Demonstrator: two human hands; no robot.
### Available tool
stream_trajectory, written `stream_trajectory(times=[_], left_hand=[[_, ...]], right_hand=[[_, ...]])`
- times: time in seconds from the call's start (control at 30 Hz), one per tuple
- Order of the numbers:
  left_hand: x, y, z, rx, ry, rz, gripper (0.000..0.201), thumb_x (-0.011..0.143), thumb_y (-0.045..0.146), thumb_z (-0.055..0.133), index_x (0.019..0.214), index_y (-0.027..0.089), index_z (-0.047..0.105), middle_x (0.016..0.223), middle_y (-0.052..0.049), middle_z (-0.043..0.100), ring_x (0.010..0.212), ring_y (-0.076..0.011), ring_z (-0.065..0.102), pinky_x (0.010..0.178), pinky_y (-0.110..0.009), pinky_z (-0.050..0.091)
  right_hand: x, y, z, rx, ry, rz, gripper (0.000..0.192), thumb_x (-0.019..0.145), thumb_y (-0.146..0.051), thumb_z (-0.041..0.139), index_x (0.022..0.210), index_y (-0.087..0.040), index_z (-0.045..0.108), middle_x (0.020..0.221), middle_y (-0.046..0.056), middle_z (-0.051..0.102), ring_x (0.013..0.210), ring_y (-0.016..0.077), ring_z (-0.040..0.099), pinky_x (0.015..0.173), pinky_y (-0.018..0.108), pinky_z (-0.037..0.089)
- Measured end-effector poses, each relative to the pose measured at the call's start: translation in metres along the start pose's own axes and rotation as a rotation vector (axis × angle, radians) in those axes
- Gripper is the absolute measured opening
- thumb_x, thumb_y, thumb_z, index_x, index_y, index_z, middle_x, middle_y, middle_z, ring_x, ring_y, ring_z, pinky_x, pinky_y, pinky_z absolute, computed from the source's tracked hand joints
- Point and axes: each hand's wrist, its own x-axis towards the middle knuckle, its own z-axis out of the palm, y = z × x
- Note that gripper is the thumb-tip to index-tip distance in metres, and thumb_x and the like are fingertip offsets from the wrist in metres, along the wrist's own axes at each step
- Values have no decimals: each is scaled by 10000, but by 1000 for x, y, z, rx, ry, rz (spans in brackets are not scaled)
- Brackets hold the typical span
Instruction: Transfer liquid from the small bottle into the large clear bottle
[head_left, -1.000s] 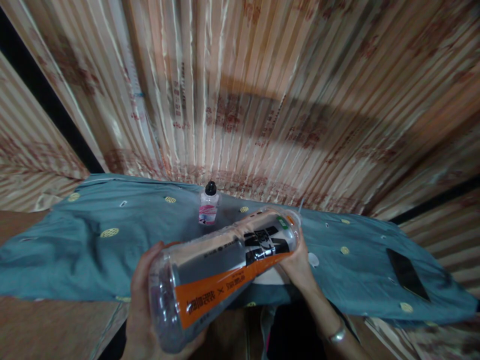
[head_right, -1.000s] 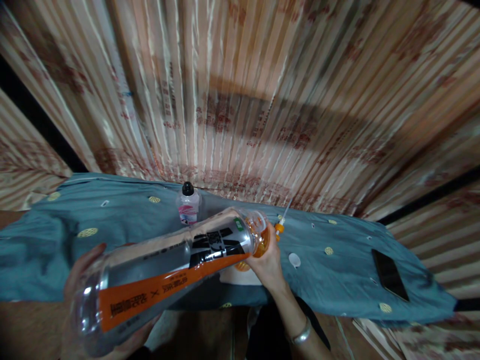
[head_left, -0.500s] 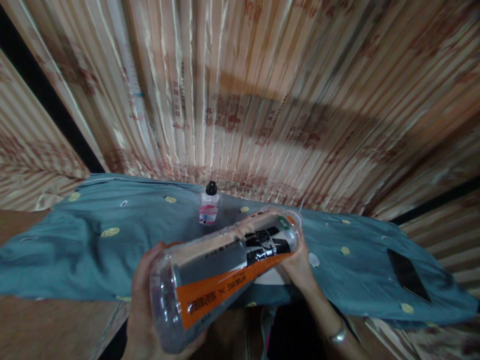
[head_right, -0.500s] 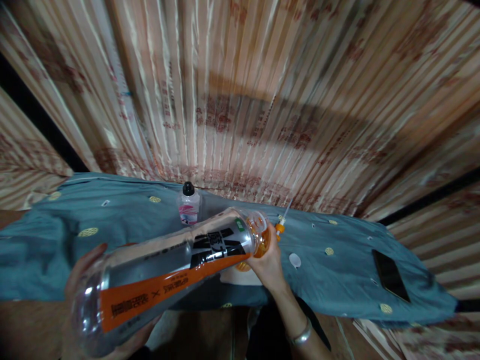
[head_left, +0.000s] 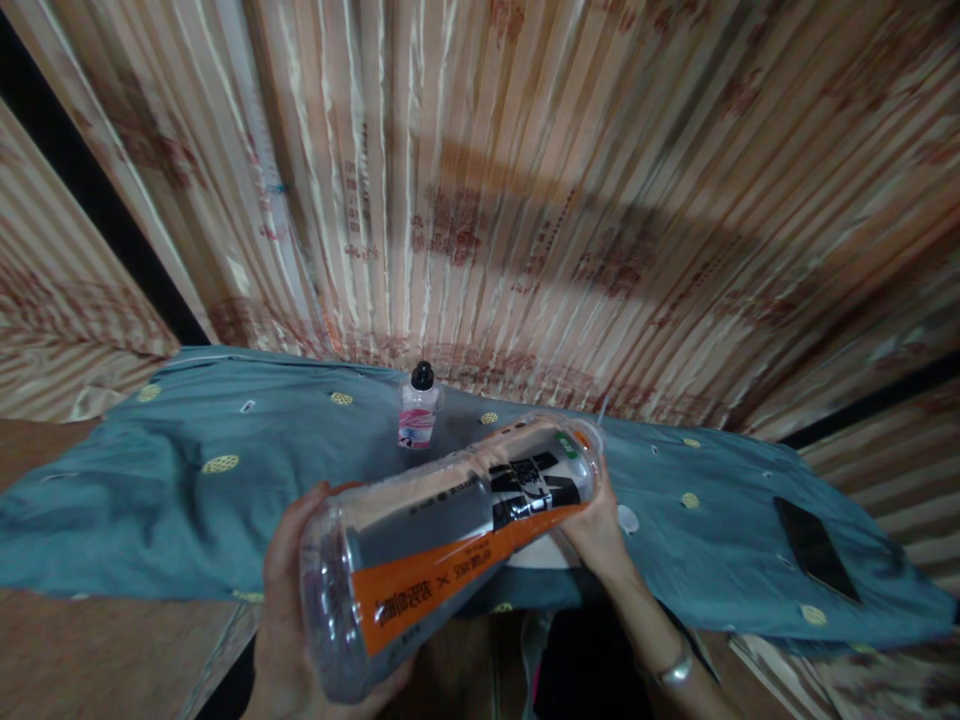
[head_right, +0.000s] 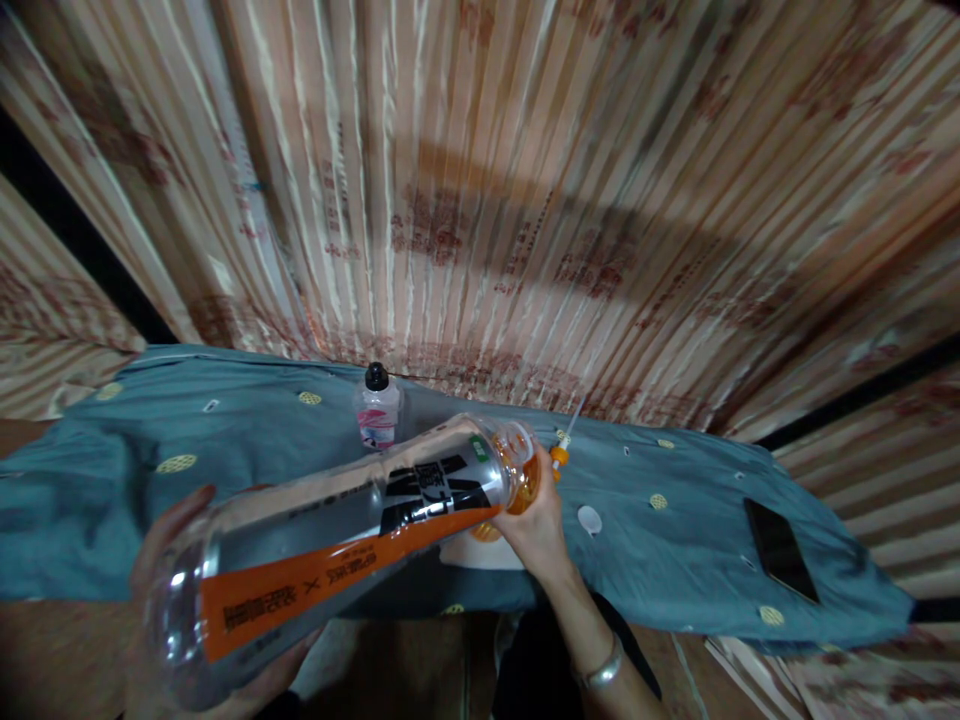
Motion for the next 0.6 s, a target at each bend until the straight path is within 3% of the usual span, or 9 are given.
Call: stream_trajectory(times=[0.1, 0.17, 0.3, 0.43, 0.6], left_hand=[[2, -3, -4, 177, -114, 212, 1183, 511, 228, 993, 1556, 395, 466, 1309, -61, 735, 1050, -355, 765, 773, -454, 727], [4, -6, -8, 204, -142, 265, 1244, 500, 229, 1007, 1585, 411, 428, 1326, -51, 741, 1039, -352, 770, 748, -436, 726], [5, -12, -9, 154, -110, 191, 1174, 535, 173, 985, 1548, 468, 469, 1319, -1, 762, 1021, -318, 777, 713, -386, 715], [4, -10, -3, 146, -129, 239, 1225, 530, 224, 997, 1584, 441, 412, 1333, -24, 749, 1008, -303, 783, 748, -386, 721], [2, 2, 6, -19, -19, 33, 1164, 400, 175, 1007, 1444, 392, 541, 1266, -34, 760, 979, -323, 783, 757, -423, 727]], right_hand=[[0, -1, 1, 15, -4, 0, 973, 624, -451, 956, 1457, -213, 513, 1333, 143, 739, 1216, 361, 725, 1127, 537, 559], [1, -1, 1, 15, -10, 4, 1004, 603, -446, 972, 1461, -210, 508, 1357, 145, 726, 1235, 362, 716, 1147, 537, 543], [1, -1, 1, 12, 4, -2, 1017, 581, -455, 982, 1450, -207, 515, 1376, 148, 716, 1260, 367, 702, 1168, 545, 524], [1, -2, 1, 10, -1, 4, 1033, 581, -455, 982, 1465, -204, 510, 1366, 149, 723, 1249, 368, 709, 1149, 543, 542], [1, -3, 0, -21, -3, -14, 1035, 586, -464, 986, 1473, -220, 510, 1371, 142, 726, 1250, 366, 712, 1139, 541, 553]])
